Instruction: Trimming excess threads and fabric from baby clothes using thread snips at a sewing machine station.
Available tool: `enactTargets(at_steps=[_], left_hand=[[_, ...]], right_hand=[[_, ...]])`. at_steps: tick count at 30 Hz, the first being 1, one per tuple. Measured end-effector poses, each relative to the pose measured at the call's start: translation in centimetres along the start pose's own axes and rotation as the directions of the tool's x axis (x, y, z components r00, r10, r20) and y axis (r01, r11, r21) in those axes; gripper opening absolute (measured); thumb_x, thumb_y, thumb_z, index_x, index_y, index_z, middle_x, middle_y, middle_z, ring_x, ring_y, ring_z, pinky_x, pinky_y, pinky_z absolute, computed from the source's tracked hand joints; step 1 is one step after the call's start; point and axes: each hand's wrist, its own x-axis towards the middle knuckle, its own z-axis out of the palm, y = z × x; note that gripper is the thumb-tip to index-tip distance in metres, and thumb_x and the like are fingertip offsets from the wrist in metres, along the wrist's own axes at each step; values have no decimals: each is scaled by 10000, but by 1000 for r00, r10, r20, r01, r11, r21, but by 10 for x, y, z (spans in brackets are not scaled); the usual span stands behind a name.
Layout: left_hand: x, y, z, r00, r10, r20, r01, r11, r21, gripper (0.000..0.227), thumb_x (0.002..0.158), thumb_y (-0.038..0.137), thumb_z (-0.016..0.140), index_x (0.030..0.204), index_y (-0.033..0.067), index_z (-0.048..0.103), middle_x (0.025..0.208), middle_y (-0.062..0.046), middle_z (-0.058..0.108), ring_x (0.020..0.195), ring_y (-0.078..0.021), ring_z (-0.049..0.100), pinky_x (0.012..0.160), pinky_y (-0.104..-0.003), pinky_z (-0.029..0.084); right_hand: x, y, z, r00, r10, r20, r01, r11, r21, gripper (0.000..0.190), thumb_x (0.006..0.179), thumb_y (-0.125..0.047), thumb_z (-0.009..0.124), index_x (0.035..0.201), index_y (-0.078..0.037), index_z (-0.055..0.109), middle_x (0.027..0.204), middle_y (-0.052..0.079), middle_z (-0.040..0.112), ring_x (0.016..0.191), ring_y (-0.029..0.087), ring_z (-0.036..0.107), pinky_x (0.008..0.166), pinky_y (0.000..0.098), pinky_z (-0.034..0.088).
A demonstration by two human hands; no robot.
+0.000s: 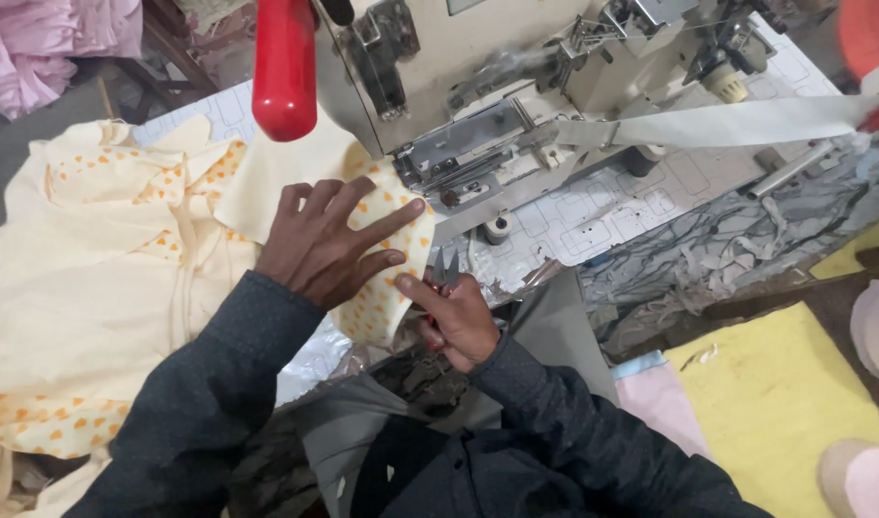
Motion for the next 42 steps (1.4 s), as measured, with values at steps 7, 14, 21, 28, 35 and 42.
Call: enactTargets(at_steps=[7,14,21,28,35,42], left_hand=[[-13,12,-5,995,-93,35,83,972,219,757,882,882,372,1531,506,471,1297,-99,560,1041,-319,594,766,-439,466],[-37,50,8,923,-218,-318,295,930,219,568,984,666,497,1446,360,619,1327,-141,612,1159,-376,567,881,-496,411],[-26,71,27,813,-427,-395,415,902,-119,391,972,462,696,1291,241,749,1236,-121,673,1174,-371,623,944,-425,488],[-23,14,39,877,-305,-372,226,944,-241,347,1002,292,662,1288,119,757,1181,-214,702,1228,-395,643,1157,-473,428],[-16,13,40,802,-494,-337,471,869,-153,447,981,338,693,1364,109,697,1244,-186,627,1194,-414,592,1057,-499,464],[-17,-44,55,950,-313,-6,296,902,-314,526,1112,406,395,1597,207,447,1585,-264,392,1497,-511,266,1198,-603,269]], right_hand=[[40,6,-48,997,-71,-29,67,992,-109,222,875,-111,847,862,79,733,541,-10,418,346,64,435,264,183,363],[56,-10,-38,986,-162,-28,155,972,-176,223,820,-96,870,887,82,755,467,86,513,271,112,473,255,208,412],[50,-12,-21,976,-177,-124,161,979,-129,244,800,-57,879,886,133,752,553,151,640,398,190,637,338,282,541],[58,13,-35,976,-187,-108,171,976,-137,264,817,-86,886,919,117,752,577,118,584,369,149,556,289,226,466],[48,21,-34,990,-134,53,144,932,-332,294,874,-151,841,979,108,751,638,234,693,408,156,586,340,212,407],[19,55,-68,943,-2,332,191,820,-539,258,1025,-140,621,982,85,741,738,231,774,463,174,680,430,253,523]])
